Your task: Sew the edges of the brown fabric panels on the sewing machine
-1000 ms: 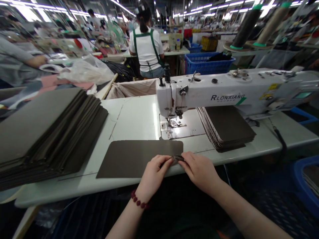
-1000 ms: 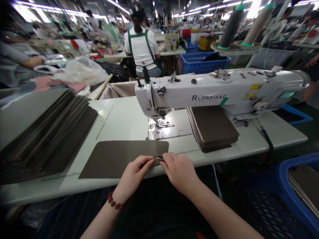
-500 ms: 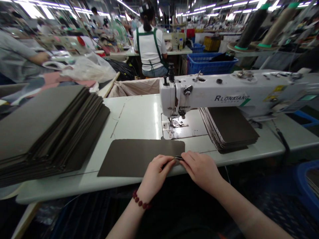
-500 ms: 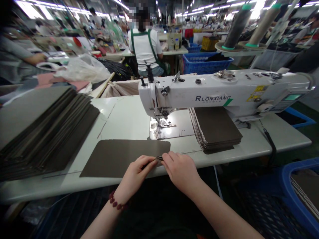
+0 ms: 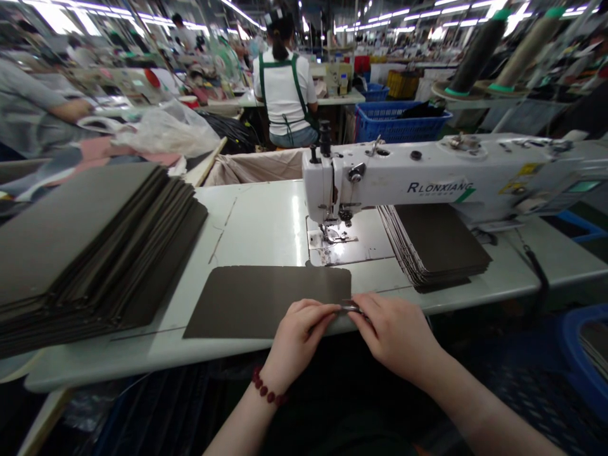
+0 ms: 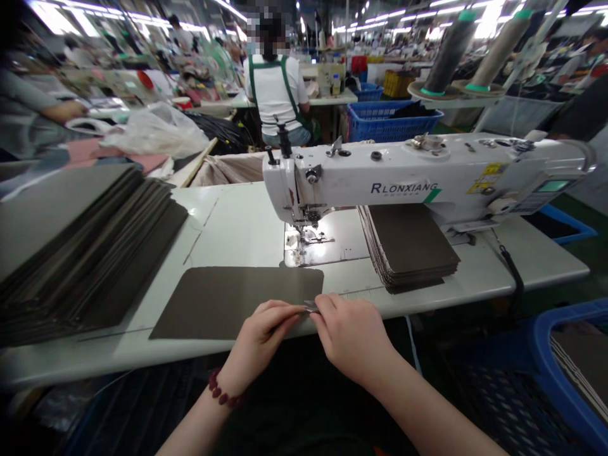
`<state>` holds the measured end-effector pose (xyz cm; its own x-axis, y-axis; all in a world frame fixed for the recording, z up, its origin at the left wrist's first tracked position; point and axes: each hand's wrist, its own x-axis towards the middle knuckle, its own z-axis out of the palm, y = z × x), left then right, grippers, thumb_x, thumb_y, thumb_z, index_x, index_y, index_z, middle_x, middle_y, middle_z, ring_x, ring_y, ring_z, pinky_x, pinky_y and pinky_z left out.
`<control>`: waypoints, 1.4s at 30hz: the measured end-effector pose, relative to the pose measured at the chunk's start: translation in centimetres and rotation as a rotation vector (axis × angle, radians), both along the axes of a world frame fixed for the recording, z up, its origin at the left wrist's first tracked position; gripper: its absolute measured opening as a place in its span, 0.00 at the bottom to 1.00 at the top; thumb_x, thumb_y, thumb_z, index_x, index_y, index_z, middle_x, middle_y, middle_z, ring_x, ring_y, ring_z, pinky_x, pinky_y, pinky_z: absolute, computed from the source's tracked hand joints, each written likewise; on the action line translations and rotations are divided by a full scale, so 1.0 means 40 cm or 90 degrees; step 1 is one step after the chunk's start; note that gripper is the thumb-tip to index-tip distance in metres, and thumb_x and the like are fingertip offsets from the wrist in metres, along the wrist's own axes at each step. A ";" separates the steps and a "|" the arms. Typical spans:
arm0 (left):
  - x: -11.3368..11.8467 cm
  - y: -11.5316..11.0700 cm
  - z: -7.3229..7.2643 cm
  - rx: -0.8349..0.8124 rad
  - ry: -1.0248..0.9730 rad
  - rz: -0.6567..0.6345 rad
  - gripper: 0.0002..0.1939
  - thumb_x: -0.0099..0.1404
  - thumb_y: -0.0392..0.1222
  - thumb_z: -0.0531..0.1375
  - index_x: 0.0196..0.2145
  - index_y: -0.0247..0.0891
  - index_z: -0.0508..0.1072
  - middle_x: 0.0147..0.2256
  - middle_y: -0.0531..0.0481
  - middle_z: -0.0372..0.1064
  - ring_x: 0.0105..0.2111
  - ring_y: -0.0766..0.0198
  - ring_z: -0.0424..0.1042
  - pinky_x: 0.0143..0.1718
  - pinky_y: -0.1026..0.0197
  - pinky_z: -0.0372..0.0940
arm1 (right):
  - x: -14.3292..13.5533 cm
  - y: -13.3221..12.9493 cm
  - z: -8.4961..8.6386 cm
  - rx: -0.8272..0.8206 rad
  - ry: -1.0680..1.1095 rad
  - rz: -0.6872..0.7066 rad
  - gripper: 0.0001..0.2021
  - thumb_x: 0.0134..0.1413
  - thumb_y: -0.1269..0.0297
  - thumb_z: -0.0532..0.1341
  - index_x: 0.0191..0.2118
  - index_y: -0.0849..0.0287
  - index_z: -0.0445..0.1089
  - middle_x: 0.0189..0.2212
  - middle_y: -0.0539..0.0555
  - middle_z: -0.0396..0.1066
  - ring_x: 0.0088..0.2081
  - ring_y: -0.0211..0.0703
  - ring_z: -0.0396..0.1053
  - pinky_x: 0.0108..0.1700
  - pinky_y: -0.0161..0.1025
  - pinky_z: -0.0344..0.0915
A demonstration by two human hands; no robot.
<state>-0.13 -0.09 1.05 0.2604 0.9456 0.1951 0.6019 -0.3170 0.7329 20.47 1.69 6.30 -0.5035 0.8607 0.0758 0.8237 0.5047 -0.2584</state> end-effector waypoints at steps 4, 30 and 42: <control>-0.005 -0.015 -0.022 0.122 0.052 -0.048 0.15 0.68 0.37 0.56 0.50 0.48 0.72 0.45 0.51 0.74 0.47 0.60 0.68 0.53 0.52 0.61 | 0.018 -0.021 0.010 -0.038 -0.006 0.014 0.11 0.64 0.59 0.51 0.44 0.56 0.67 0.34 0.55 0.73 0.32 0.46 0.69 0.31 0.41 0.53; -0.006 -0.022 -0.056 0.216 0.174 -0.093 0.16 0.65 0.37 0.60 0.51 0.48 0.71 0.49 0.52 0.71 0.50 0.59 0.66 0.58 0.49 0.56 | 0.050 -0.085 -0.088 -0.185 0.057 -0.010 0.09 0.64 0.61 0.52 0.45 0.54 0.66 0.36 0.52 0.72 0.37 0.46 0.70 0.37 0.41 0.58; -0.002 -0.020 -0.060 0.228 0.164 -0.090 0.16 0.64 0.36 0.61 0.50 0.48 0.72 0.49 0.52 0.71 0.49 0.60 0.66 0.57 0.49 0.57 | 0.051 -0.080 -0.096 -0.248 0.139 -0.016 0.06 0.63 0.61 0.53 0.36 0.54 0.64 0.30 0.47 0.69 0.31 0.40 0.67 0.32 0.37 0.52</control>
<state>-0.23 -0.88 -1.34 0.4650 0.7822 0.4147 0.6829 -0.6150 0.3942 22.50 -1.50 2.45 -0.4900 0.8580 -0.1540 0.7398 0.3158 -0.5941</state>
